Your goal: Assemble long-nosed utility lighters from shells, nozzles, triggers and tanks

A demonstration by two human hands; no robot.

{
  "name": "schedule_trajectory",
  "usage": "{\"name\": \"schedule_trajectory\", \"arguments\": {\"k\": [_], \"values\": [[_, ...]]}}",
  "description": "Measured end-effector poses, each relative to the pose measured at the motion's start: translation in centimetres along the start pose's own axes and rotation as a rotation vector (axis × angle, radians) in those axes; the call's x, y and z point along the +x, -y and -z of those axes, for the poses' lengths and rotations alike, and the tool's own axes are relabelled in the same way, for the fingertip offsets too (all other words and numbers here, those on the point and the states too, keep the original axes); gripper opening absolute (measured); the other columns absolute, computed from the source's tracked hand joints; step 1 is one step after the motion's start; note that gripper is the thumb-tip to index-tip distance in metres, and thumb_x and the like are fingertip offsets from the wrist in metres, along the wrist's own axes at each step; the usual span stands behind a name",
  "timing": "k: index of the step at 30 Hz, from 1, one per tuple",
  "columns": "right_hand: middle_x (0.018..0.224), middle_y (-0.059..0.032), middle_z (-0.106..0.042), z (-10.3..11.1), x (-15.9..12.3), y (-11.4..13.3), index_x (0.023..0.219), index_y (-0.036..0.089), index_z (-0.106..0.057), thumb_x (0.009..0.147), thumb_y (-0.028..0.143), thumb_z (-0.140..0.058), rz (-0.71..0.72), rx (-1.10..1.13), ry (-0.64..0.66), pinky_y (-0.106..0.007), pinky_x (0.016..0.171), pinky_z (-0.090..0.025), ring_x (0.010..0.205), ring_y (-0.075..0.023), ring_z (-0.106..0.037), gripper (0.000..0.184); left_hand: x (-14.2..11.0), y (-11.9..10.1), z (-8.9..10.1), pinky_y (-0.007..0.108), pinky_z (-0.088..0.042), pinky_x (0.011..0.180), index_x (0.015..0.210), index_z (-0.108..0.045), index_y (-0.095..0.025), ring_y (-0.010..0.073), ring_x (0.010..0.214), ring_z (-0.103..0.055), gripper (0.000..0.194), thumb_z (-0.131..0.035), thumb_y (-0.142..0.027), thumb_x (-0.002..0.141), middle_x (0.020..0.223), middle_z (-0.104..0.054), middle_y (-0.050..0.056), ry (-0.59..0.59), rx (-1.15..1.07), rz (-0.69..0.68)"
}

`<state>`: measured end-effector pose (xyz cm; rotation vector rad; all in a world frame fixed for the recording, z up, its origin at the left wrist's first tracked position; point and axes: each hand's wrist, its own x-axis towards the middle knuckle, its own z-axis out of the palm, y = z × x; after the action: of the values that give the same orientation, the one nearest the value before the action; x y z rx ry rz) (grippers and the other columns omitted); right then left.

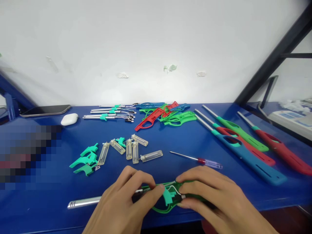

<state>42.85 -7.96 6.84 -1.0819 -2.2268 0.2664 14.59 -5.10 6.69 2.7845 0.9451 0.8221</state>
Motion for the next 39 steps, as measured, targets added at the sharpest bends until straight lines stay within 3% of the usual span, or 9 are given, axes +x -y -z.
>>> {"name": "schedule_trajectory", "arguments": {"k": [4, 10, 16, 20, 25, 33, 39], "values": [[0.112, 0.0046, -0.083, 0.05, 0.08, 0.02, 0.112, 0.032, -0.076, 0.117, 0.041, -0.063, -0.004, 0.006, -0.009, -0.020, 0.092, -0.065, 0.098, -0.0112, -0.082, 0.016, -0.12, 0.06, 0.05, 0.023, -0.058, 0.065, 0.135, -0.068, -0.029, 0.0175, 0.084, -0.064, 0.053, -0.049, 0.004, 0.098, 0.105, -0.073, 0.001, -0.022, 0.035, -0.037], [0.106, 0.0044, -0.085, 0.30, 0.64, 0.53, 0.106, 0.031, -0.078, 0.119, 0.046, -0.059, -0.010, 0.008, -0.045, -0.017, 0.088, -0.065, 0.093, -0.0105, -0.084, 0.027, -0.03, 0.15, 0.07, 0.026, -0.058, 0.063, 0.130, -0.068, -0.023, 0.0173, 0.080, -0.065, 0.027, -0.051, -0.014, 0.112, 0.099, -0.072, 0.002, 0.014, 0.052, -0.095], [0.103, 0.0020, -0.085, 0.40, 0.77, 0.82, 0.104, 0.031, -0.077, 0.118, 0.048, -0.058, -0.051, 0.015, -0.039, -0.020, 0.086, -0.067, 0.094, -0.0136, -0.084, 0.030, -0.01, -0.07, -0.14, 0.025, -0.057, 0.065, 0.129, -0.069, -0.021, 0.0168, 0.080, -0.065, 0.023, -0.049, -0.017, 0.116, 0.098, -0.073, 0.002, -0.007, 0.094, -0.115], [0.105, 0.0027, -0.084, 0.26, 0.62, 0.73, 0.103, 0.031, -0.077, 0.118, 0.047, -0.058, -0.054, 0.017, -0.031, -0.019, 0.087, -0.066, 0.094, -0.0126, -0.084, 0.029, -0.29, 0.11, -0.08, 0.027, -0.059, 0.068, 0.133, -0.070, -0.023, 0.0176, 0.080, -0.066, 0.026, -0.050, -0.020, 0.117, 0.101, -0.075, 0.003, 0.008, 0.060, -0.083], [0.105, 0.0033, -0.083, 0.18, 0.54, 0.55, 0.105, 0.031, -0.075, 0.118, 0.044, -0.060, -0.031, 0.021, -0.027, -0.019, 0.087, -0.066, 0.094, -0.0121, -0.083, 0.024, -0.67, 0.61, -0.24, 0.027, -0.061, 0.072, 0.140, -0.071, -0.026, 0.0184, 0.086, -0.068, 0.040, -0.052, -0.008, 0.110, 0.112, -0.079, 0.004, -0.018, 0.070, -0.052], [0.110, 0.0015, -0.083, -0.04, 0.06, 0.17, 0.111, 0.031, -0.075, 0.118, 0.042, -0.062, -0.018, 0.005, -0.007, -0.025, 0.088, -0.066, 0.095, -0.0147, -0.082, 0.019, -0.57, 0.39, -0.33, 0.025, -0.057, 0.067, 0.134, -0.071, -0.028, 0.0184, 0.084, -0.065, 0.052, -0.049, 0.004, 0.100, 0.111, -0.078, 0.002, -0.033, 0.069, -0.023], [0.112, 0.0036, -0.083, -0.19, -0.08, 0.05, 0.115, 0.033, -0.075, 0.118, 0.042, -0.061, 0.000, -0.038, -0.005, -0.025, 0.089, -0.066, 0.096, -0.0139, -0.083, 0.017, -0.92, 0.64, -0.54, 0.026, -0.060, 0.070, 0.136, -0.070, -0.028, 0.0191, 0.087, -0.064, 0.052, -0.052, 0.003, 0.098, 0.113, -0.077, 0.002, -0.027, 0.068, -0.023]]}}
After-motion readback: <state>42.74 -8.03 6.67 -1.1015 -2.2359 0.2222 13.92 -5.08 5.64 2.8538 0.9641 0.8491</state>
